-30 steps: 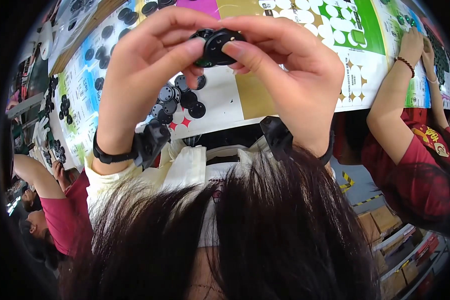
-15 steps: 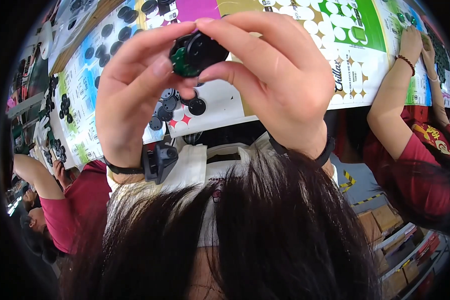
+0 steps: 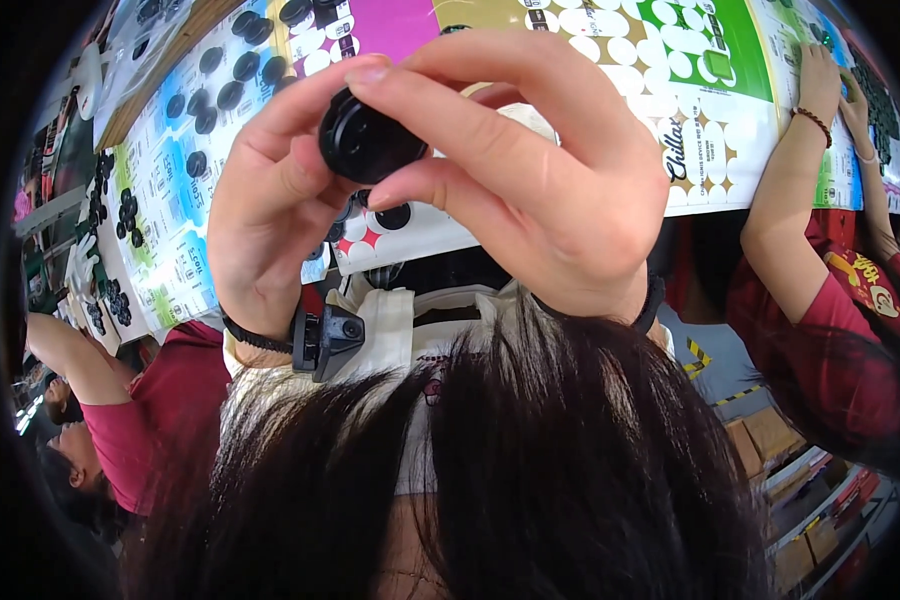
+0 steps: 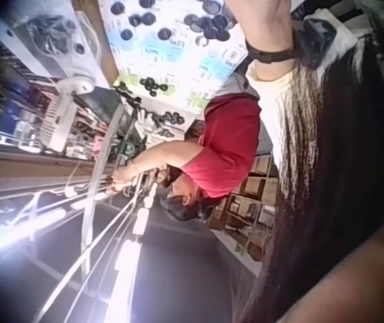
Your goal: The person picks up a circuit board and a black plastic housing, fits the board into the housing, and presses a black plastic cover onto the assembly before placing the unit on the table.
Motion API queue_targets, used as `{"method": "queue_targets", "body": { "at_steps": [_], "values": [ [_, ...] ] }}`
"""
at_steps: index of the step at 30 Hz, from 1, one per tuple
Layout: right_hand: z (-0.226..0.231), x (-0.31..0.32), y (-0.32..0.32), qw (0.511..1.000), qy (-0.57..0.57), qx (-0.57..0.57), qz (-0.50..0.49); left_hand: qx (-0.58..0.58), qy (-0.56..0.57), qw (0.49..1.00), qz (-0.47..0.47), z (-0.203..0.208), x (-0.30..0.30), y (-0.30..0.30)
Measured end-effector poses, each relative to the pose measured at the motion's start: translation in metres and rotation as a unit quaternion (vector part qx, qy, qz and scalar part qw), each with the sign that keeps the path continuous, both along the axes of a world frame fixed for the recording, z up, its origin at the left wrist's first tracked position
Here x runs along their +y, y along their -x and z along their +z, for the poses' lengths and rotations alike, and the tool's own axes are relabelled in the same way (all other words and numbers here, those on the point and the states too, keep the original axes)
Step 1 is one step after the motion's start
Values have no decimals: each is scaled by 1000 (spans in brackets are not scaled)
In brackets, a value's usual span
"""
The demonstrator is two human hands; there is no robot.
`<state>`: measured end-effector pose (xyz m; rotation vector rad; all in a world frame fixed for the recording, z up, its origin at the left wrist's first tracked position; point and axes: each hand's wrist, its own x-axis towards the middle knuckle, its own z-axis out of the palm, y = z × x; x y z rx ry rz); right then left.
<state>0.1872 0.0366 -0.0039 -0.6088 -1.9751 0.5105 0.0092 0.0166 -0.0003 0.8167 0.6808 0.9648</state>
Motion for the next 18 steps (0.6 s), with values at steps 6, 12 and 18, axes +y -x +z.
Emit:
{"method": "queue_targets", "body": {
  "at_steps": [6,12,18],
  "values": [
    [5,-3,0,1000,25,-12,-11,12,-4,1000,-12,-2,1,1],
    [9,-3,-3,998,-28,-45,-15,23,-35,999,0,-2,2,-1],
    [8,-2,-1,992,-67,-84,-64,87,-88,990,61,3,-4,-8]
  ]
}}
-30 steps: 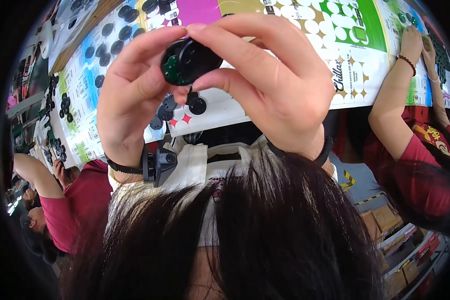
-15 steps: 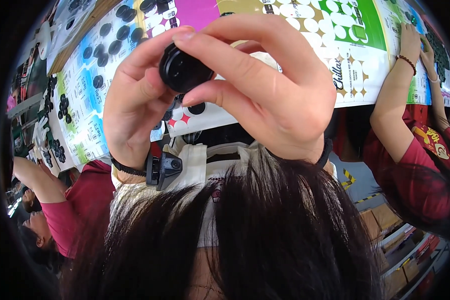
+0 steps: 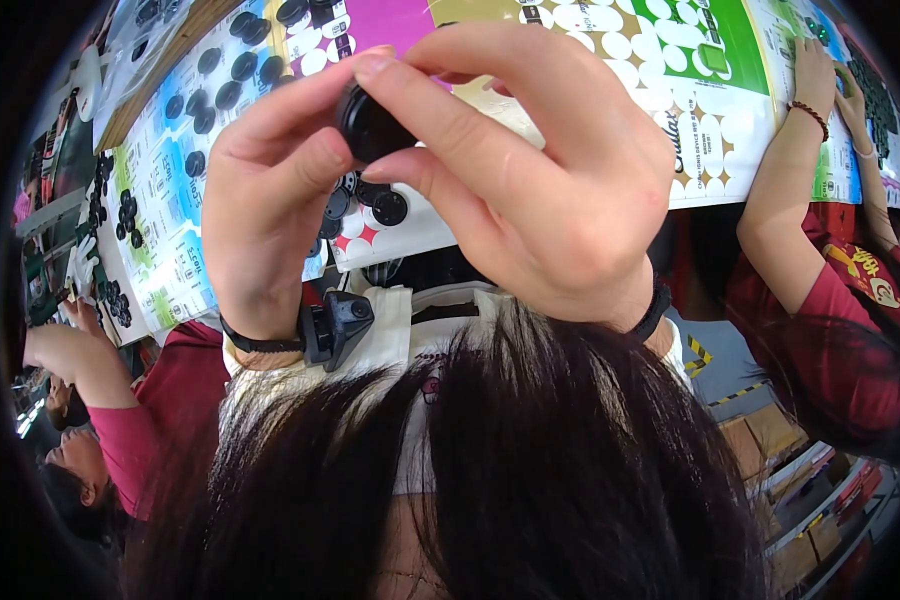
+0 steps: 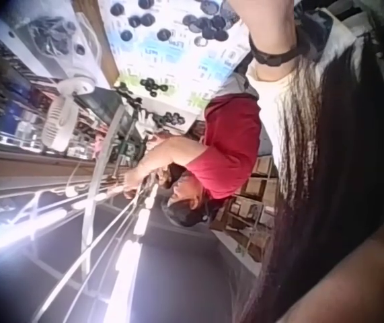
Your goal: The person picks up a circuit board and a black plastic housing, fits the board into the housing, and presses a black plastic cover onto the assembly before placing the unit on the table.
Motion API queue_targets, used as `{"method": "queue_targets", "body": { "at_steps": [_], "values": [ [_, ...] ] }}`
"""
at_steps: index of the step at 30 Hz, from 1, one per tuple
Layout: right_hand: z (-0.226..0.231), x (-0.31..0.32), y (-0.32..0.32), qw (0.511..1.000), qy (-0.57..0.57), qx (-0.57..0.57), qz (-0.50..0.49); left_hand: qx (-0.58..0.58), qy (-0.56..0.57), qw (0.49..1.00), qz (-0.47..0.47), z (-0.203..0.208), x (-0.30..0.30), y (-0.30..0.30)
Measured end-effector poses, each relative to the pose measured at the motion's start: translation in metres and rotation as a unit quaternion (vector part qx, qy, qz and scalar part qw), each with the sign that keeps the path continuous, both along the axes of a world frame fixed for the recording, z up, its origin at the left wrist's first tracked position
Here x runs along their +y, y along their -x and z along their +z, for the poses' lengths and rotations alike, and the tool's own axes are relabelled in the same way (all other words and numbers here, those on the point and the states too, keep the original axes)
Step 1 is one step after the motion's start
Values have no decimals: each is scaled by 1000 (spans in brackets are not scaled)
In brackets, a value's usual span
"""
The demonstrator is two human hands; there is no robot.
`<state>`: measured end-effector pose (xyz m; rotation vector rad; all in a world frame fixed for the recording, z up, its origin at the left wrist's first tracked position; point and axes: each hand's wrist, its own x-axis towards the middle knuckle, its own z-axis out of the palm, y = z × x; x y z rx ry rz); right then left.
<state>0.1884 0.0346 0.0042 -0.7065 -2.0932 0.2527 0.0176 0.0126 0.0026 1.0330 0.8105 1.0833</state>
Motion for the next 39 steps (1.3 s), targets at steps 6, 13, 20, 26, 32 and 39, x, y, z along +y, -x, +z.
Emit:
{"method": "queue_targets", "body": {
  "at_steps": [6,13,20,26,32,39],
  "values": [
    [-20,-2,1,999,-11,33,-12,90,-51,988,113,2,-17,-22],
    [-28,-18,16,908,333,251,50,177,-172,957,153,-4,-16,-26],
    [-41,-19,29,852,416,315,32,257,-171,940,147,-11,-9,-18],
    [-58,-2,30,925,364,103,28,235,4,961,142,-29,10,49],
    [-68,-7,35,949,281,-139,24,574,-65,792,196,-76,24,145],
    [-78,7,68,960,147,-226,80,765,-156,616,103,-89,26,135]
  ]
}}
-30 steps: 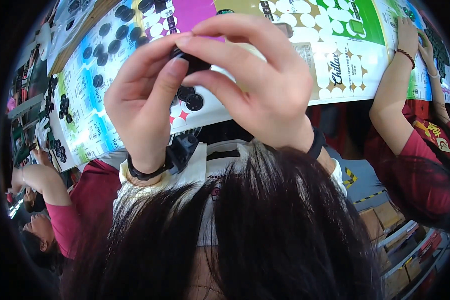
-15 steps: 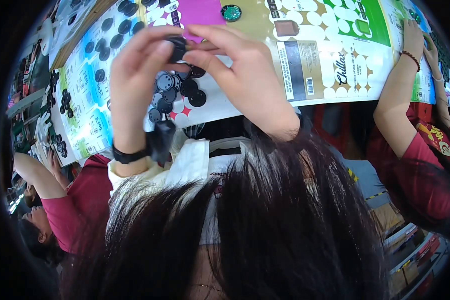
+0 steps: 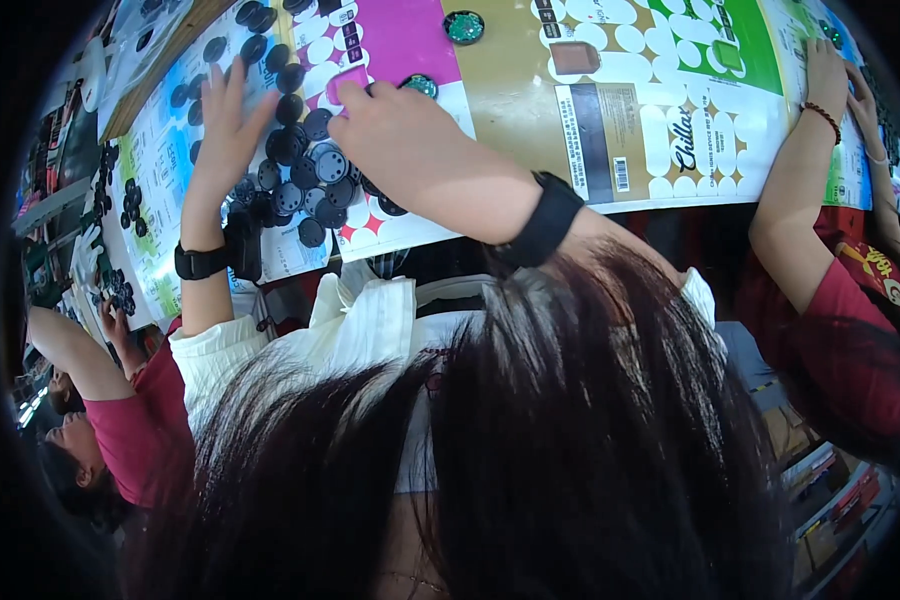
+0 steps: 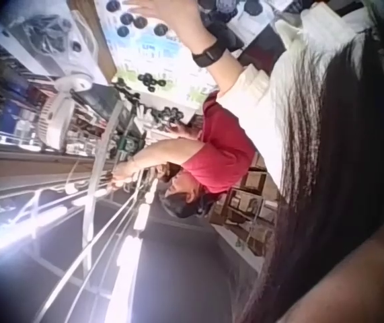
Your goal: The person picks up a circuit board and a black plastic housing, fits the board into the housing, and presses a black plastic cover onto the assembly before placing the unit on the table.
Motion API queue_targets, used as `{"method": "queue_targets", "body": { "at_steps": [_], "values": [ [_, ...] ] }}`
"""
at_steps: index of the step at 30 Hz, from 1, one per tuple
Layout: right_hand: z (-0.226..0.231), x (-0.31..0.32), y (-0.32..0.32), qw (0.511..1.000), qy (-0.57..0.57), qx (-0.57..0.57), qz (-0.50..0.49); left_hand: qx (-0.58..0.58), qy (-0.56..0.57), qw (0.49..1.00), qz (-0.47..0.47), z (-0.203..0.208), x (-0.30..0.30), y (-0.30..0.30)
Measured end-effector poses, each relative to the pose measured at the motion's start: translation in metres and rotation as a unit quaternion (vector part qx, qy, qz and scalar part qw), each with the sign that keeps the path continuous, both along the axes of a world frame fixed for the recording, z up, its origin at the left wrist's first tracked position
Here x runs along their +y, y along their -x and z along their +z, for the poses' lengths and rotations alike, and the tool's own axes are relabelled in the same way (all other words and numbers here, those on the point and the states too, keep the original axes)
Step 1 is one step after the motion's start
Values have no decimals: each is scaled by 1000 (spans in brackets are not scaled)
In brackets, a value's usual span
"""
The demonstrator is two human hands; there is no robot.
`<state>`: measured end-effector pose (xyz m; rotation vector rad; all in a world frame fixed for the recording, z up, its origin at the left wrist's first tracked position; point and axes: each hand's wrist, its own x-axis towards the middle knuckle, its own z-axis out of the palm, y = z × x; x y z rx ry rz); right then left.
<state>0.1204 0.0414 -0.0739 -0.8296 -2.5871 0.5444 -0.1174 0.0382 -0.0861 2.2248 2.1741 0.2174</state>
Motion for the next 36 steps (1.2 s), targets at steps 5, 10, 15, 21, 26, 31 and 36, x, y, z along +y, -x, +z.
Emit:
{"method": "queue_targets", "body": {
  "at_steps": [5,10,15,21,26,31,36],
  "values": [
    [-3,9,14,999,0,-5,41,-30,17,999,-4,3,-2,-9],
    [-8,10,18,999,-1,17,45,-128,63,990,1,5,-15,-11],
    [-19,17,19,996,-32,61,54,-40,28,999,-17,13,-9,-13],
    [1,14,-8,994,30,102,6,-184,86,975,-93,58,36,-71],
    [37,10,-63,959,136,187,-161,-138,71,977,-147,67,56,-149],
    [40,12,-85,914,148,288,-243,-230,188,951,-83,41,70,-166],
    [47,12,-92,864,177,389,-267,-275,34,933,-229,36,63,-165]
  ]
}}
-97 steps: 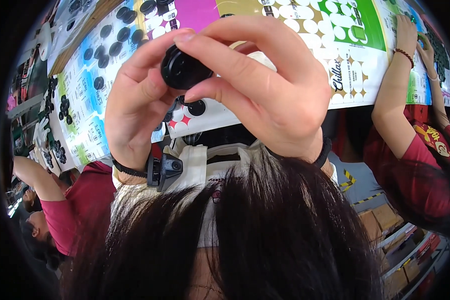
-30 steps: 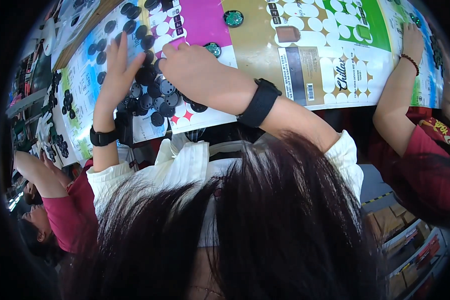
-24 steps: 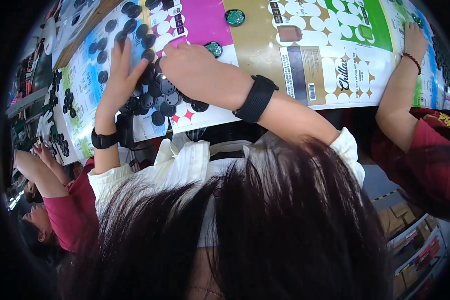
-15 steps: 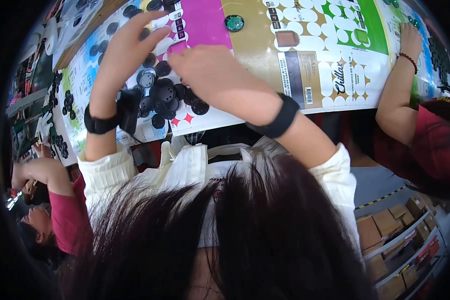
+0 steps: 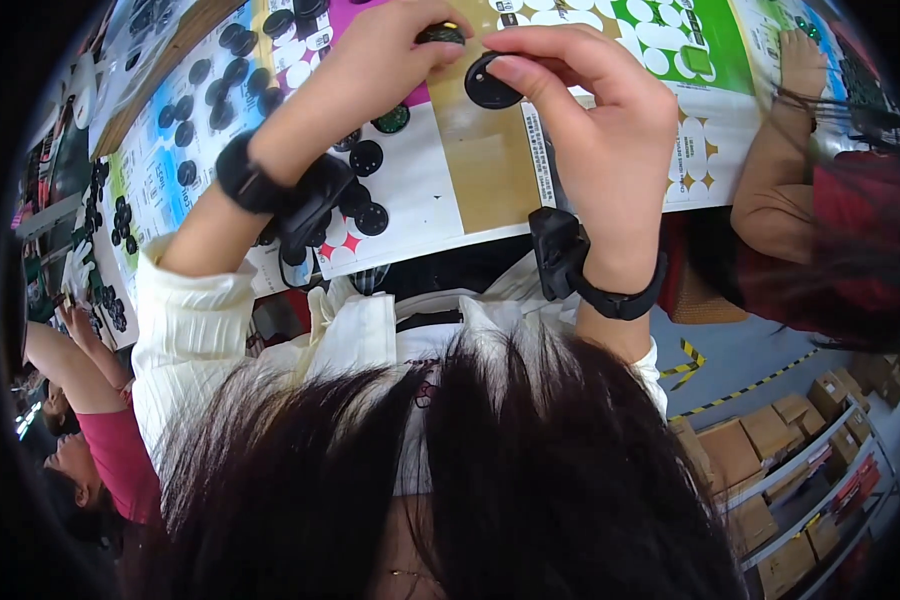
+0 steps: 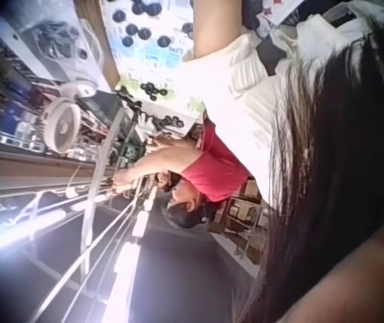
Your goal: The person picks up a circuit board and a black plastic housing, fits the board into the housing, and presses a black plastic cover onto the assembly before placing the unit on the table.
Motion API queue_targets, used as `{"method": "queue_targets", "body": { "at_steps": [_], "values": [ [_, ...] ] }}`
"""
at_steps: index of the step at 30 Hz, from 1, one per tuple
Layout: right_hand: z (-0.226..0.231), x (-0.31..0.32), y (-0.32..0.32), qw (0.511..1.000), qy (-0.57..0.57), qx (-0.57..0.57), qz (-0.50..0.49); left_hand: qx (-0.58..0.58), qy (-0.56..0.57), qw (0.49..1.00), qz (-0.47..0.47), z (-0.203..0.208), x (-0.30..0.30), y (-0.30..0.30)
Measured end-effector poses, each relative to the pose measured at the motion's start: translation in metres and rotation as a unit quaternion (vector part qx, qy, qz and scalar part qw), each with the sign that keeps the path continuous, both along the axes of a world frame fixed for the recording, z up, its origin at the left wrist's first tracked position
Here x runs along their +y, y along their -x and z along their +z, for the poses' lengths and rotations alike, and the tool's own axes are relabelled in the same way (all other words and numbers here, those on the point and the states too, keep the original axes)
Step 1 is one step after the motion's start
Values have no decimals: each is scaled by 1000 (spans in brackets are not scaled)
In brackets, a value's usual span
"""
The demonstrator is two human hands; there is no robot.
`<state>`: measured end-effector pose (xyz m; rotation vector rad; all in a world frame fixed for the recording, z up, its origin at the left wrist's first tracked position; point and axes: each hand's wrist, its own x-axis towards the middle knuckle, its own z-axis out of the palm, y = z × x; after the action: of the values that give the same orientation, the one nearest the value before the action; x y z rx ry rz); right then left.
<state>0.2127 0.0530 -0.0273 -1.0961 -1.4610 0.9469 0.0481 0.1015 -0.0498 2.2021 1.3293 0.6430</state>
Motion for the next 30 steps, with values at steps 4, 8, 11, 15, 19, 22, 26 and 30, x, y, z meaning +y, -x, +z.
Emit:
{"method": "queue_targets", "body": {
  "at_steps": [4,8,11,15,19,22,26,30],
  "values": [
    [4,-4,-8,999,10,-11,36,25,-3,999,-28,48,-17,-3],
    [3,-7,2,998,41,34,37,-61,304,950,17,83,-29,3],
    [13,-12,4,995,66,13,68,-58,385,921,8,90,-38,6],
    [6,-11,5,997,5,1,83,-265,417,865,90,77,-58,10],
    [14,-14,6,997,-32,-33,70,-390,282,876,22,56,-72,10],
    [13,-15,12,991,-74,-81,83,-384,261,883,68,49,-79,9],
    [29,-25,24,971,-114,-195,76,-406,233,878,104,47,-85,11],
    [16,-26,21,962,-169,-212,44,-414,237,870,122,53,-90,11]
  ]
}}
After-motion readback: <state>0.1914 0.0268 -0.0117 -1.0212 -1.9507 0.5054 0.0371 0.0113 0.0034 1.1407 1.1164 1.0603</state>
